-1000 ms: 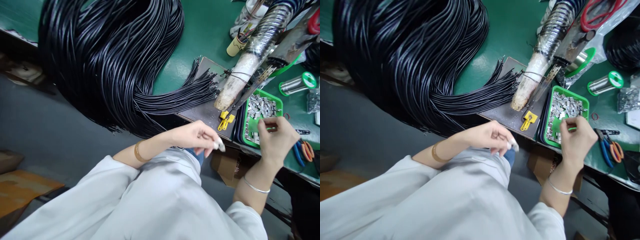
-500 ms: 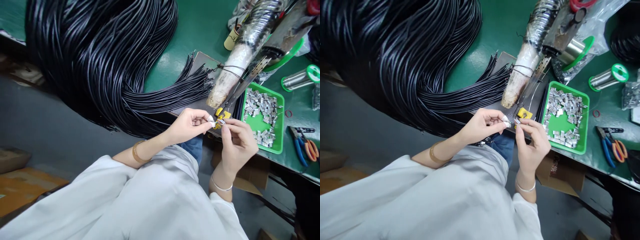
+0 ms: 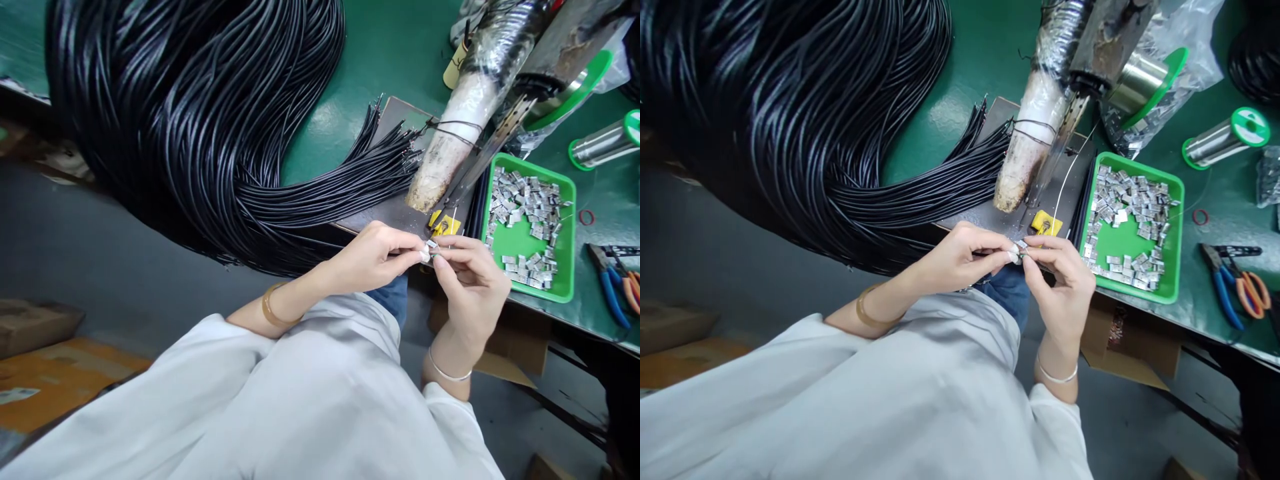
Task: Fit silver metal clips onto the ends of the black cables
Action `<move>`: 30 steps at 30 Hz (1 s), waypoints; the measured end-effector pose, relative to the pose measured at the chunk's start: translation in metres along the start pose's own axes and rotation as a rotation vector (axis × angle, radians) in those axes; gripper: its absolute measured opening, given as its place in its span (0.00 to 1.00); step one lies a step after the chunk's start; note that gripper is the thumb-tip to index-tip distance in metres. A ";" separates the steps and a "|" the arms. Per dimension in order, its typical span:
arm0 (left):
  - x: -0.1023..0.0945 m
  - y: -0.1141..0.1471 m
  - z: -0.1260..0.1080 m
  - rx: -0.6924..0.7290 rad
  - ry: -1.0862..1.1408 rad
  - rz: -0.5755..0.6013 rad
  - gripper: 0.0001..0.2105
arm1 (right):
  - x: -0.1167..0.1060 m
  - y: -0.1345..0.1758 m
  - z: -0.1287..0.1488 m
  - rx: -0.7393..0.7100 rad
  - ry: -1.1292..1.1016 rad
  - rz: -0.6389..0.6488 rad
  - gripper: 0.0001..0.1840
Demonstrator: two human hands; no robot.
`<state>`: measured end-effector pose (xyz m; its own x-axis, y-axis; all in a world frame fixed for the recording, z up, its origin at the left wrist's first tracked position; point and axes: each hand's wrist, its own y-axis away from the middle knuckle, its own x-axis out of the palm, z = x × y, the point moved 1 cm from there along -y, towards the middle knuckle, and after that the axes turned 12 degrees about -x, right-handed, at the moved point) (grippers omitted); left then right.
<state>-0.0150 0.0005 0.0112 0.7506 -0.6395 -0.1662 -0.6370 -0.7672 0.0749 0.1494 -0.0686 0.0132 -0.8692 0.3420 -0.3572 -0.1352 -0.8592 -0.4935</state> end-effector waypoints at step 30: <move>0.017 0.011 0.012 0.107 -0.119 -0.232 0.11 | 0.022 0.008 0.004 -0.021 0.018 -0.201 0.02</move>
<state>-0.0110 -0.0184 -0.0025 0.8568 -0.4321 -0.2813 -0.4700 -0.8789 -0.0817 0.1277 -0.0692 0.0048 -0.8170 0.5128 -0.2638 -0.2950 -0.7646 -0.5730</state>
